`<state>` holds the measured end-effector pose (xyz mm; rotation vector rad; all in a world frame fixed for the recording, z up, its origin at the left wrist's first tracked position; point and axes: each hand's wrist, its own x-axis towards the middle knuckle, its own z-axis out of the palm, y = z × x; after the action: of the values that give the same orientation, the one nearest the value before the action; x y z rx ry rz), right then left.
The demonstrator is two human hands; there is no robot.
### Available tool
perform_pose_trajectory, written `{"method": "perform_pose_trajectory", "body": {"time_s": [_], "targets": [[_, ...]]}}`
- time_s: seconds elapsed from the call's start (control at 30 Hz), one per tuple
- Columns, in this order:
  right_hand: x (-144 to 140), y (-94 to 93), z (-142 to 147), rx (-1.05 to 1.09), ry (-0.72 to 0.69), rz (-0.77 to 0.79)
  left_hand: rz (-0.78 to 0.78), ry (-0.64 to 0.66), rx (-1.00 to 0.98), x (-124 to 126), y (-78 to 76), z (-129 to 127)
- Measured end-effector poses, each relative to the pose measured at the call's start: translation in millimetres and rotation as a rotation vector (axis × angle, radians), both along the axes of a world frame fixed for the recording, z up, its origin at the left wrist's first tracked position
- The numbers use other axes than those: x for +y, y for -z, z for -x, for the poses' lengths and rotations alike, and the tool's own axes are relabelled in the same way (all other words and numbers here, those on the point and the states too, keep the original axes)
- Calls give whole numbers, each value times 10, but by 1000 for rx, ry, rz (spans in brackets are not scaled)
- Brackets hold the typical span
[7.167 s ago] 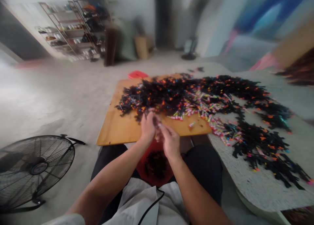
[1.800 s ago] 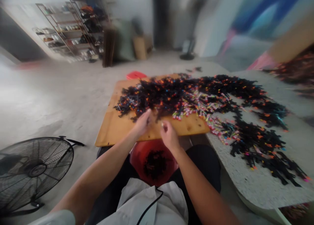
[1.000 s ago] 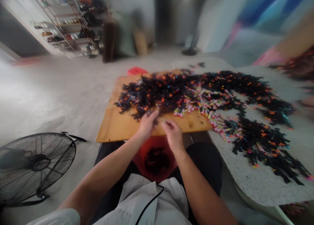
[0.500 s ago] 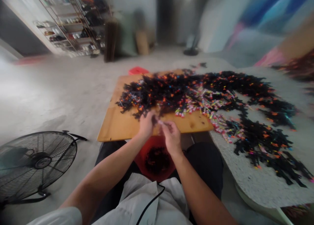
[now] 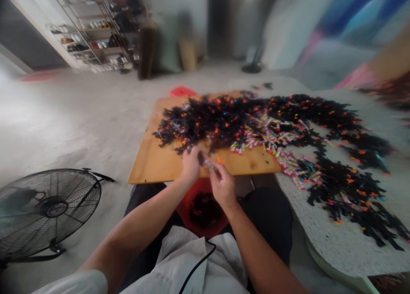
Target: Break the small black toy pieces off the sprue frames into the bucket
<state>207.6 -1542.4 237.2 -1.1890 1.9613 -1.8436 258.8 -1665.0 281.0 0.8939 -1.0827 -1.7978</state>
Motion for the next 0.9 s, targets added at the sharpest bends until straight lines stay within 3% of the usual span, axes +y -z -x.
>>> {"method": "perform_pose_trajectory", "body": {"time_s": [0.13,0.33,0.47,0.77,0.9], "targets": [[19,-16,-16,90,-3,34,17,-25,-9,12,-39,-10],[22,-36,14,482,16,143,-29,-139,36,87,-137,-4],[26,33,21,622,22,210,-55,-156,40,132,-139,-8],[45,-5,28,644,-20,193,-134,-141,-37,123,-191,-83],[45,-11,-26,470,-16,147,-136,-113,-59,82,-183,-78]]}}
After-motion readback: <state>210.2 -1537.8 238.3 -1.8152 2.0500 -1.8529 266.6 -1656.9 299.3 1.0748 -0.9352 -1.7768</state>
